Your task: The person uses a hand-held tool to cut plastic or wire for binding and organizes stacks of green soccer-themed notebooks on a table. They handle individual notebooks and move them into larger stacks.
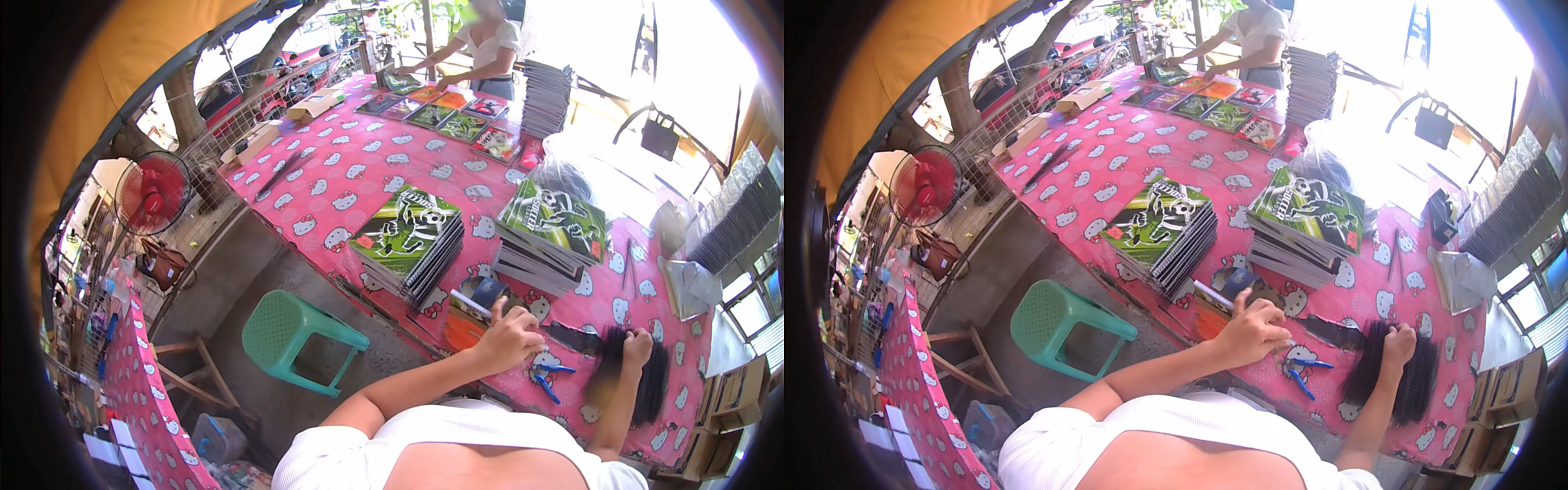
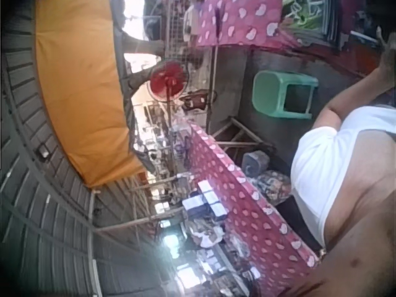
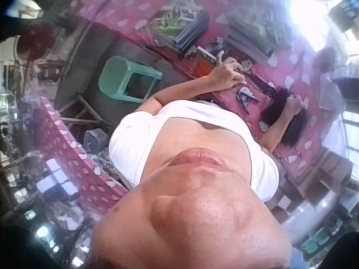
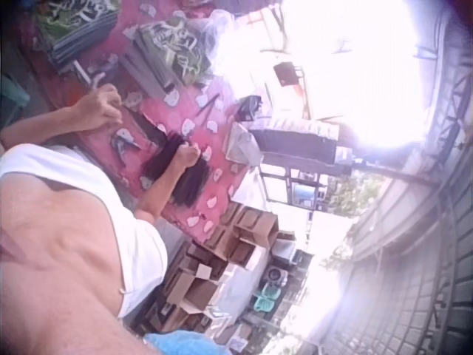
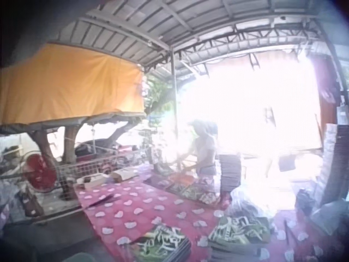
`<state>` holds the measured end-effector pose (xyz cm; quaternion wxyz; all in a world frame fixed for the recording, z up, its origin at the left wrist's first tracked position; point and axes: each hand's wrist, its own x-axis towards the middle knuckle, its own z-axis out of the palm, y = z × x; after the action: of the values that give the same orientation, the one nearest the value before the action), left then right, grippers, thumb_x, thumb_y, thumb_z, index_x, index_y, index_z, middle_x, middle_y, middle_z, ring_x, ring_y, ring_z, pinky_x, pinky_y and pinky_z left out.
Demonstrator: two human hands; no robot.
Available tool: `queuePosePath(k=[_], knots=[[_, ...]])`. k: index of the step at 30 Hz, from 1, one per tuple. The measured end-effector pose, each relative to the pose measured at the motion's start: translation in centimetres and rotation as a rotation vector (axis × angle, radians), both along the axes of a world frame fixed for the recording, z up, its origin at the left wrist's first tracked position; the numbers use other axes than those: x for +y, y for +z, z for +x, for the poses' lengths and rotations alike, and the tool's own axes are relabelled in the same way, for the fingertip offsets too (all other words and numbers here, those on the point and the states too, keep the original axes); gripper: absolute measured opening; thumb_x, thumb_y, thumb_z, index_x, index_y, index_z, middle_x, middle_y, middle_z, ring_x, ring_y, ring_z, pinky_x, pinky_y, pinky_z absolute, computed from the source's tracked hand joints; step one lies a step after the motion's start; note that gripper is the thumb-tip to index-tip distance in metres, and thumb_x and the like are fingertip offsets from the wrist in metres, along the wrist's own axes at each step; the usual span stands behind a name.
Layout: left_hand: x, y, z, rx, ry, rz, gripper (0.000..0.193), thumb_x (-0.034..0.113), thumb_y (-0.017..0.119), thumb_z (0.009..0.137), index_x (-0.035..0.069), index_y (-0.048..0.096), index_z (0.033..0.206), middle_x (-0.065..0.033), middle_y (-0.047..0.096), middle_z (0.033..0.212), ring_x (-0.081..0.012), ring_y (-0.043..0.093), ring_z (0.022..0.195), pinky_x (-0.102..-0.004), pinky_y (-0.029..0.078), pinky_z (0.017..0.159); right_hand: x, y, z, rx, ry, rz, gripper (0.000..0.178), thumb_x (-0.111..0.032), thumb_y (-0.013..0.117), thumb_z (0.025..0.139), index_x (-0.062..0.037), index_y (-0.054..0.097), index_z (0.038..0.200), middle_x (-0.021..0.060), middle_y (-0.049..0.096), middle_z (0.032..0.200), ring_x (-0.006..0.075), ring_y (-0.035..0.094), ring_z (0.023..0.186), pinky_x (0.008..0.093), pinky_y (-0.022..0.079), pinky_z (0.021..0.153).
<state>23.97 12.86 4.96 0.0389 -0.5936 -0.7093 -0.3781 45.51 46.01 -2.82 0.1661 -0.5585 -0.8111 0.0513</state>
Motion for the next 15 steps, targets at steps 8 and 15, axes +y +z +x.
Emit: queuePosePath(k=[8, 15], knots=[[0.1, -1.4, 0.4, -0.007, 0.021, 0.066, 0.013, 0.028, 0.069, 0.078, 0.020, 0.073, 0.088, 0.0026, 0.063, 0.078, -0.0139, 0.059, 0.085, -0.0505, 0.025, 0.104, -6.3, 4.4, -3.9, -0.054, 0.285, 0.043, 0.021, -0.013, 0.064, 0.079, 0.0005, 0.065, 0.095, 0.0209, 0.058, 0.093, 0.0396, 0.060, 0.085, 0.0447, 0.048, 0.075], [0.0, -0.5, 0.4, -0.181, 0.031, 0.082, 0.014, 0.028, 0.072, 0.077, 0.017, 0.072, 0.086, 0.0016, 0.064, 0.078, -0.0166, 0.060, 0.085, -0.0461, 0.029, 0.100, -19.5, 10.0, -8.9, 0.677, 0.660, -0.512, 0.015, -0.010, 0.073, 0.075, -0.0014, 0.066, 0.086, 0.0057, 0.064, 0.070, 0.0121, 0.061, 0.062, 0.0243, 0.047, 0.057]])
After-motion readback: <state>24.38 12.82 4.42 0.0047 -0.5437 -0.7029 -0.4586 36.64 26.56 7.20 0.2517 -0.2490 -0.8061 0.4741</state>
